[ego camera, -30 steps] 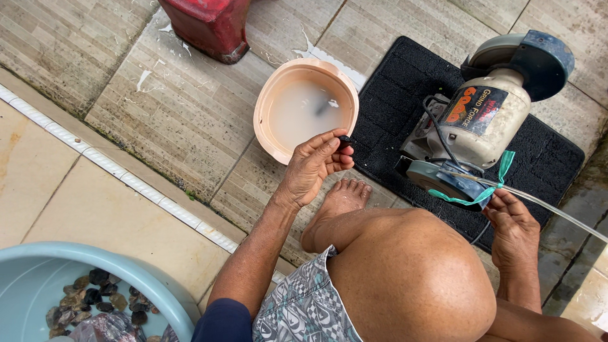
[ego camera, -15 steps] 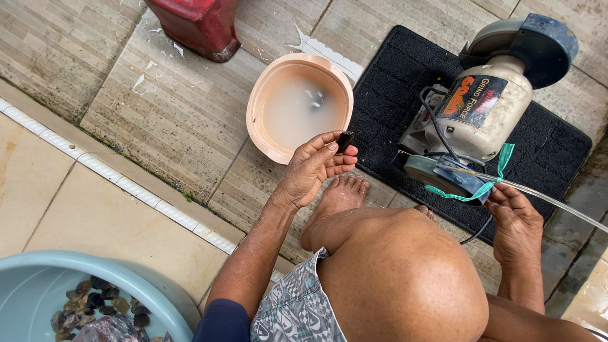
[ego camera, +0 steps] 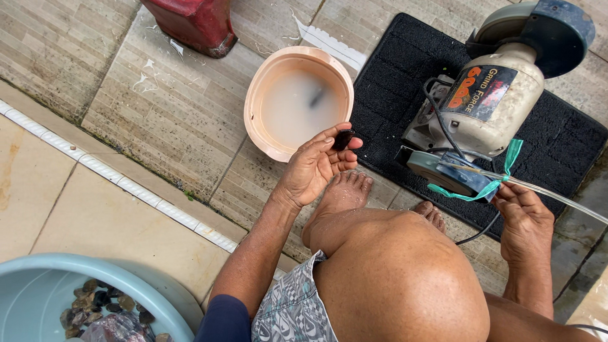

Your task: The person sits on the floor and uses a bench grinder to polish a small dark stone. They repeatedly press the stone against the spinning wheel while water flows over it from a tube, then lift the stone to inspect it before continuing the process.

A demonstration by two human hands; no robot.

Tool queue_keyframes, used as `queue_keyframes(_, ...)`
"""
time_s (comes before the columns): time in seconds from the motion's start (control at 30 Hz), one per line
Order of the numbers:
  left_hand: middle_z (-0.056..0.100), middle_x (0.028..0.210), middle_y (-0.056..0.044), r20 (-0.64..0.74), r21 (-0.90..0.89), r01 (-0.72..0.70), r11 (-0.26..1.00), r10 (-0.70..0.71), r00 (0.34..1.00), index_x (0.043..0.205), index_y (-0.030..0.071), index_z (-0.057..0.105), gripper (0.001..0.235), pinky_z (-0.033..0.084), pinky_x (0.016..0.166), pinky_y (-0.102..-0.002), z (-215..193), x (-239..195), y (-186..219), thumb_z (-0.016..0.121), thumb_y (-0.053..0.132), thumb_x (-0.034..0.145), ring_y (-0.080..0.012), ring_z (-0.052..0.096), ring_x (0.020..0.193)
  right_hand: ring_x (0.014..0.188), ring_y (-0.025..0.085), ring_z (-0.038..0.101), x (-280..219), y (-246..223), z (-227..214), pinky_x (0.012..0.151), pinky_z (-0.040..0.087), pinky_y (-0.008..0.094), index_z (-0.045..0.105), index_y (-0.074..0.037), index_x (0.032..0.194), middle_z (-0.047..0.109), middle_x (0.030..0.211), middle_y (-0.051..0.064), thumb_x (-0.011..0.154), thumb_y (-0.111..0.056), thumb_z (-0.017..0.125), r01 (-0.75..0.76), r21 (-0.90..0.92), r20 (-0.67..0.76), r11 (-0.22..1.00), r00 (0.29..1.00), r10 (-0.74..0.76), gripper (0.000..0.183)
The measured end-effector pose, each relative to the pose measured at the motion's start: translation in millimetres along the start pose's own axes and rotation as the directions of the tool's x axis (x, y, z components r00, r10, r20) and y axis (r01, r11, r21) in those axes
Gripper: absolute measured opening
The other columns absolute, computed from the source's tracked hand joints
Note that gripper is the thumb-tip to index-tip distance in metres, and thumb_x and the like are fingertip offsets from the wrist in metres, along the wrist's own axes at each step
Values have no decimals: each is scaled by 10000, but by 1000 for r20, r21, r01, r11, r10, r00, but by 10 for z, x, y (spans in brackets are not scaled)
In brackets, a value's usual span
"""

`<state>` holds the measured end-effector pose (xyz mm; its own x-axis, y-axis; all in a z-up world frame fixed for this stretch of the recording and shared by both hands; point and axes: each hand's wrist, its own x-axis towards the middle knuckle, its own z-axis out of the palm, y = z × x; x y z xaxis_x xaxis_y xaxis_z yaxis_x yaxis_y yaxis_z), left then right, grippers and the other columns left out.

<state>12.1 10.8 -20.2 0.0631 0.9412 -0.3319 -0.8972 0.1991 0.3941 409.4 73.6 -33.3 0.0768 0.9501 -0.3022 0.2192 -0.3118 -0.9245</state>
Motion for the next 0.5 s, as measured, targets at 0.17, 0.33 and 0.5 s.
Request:
queue_keyframes(0.17,662,1152,-289,10,-24,19,1000,-18,1000,1385,4,491,412,609,845,-358,16,-8,-12,529,128,994,-274,718,894,1124,90,632,-20,-37,19,1017,538,237,607,-31,1241,668,1174,45,904,86,491,0,-2,11,1000,1000,0,375)
queue_keyframes(0.33,653,1192,-300,9,-27,10,1000,-10,1000,1330,28,514,348,599,896,-378,14,-16,-35,561,128,1000,-315,707,990,1121,85,627,-8,-21,4,1012,535,230,602,-30,1275,666,1180,44,893,73,495,8,8,22,1000,1000,-8,409)
queue_keyframes(0.5,654,1198,-177,54,30,-51,998,50,997,1271,26,571,281,573,909,-341,-22,-15,-58,589,92,998,-202,665,994,1117,79,629,-21,-50,20,1020,536,222,604,-33,1266,667,1179,35,881,80,489,-4,6,20,1000,1000,4,418)
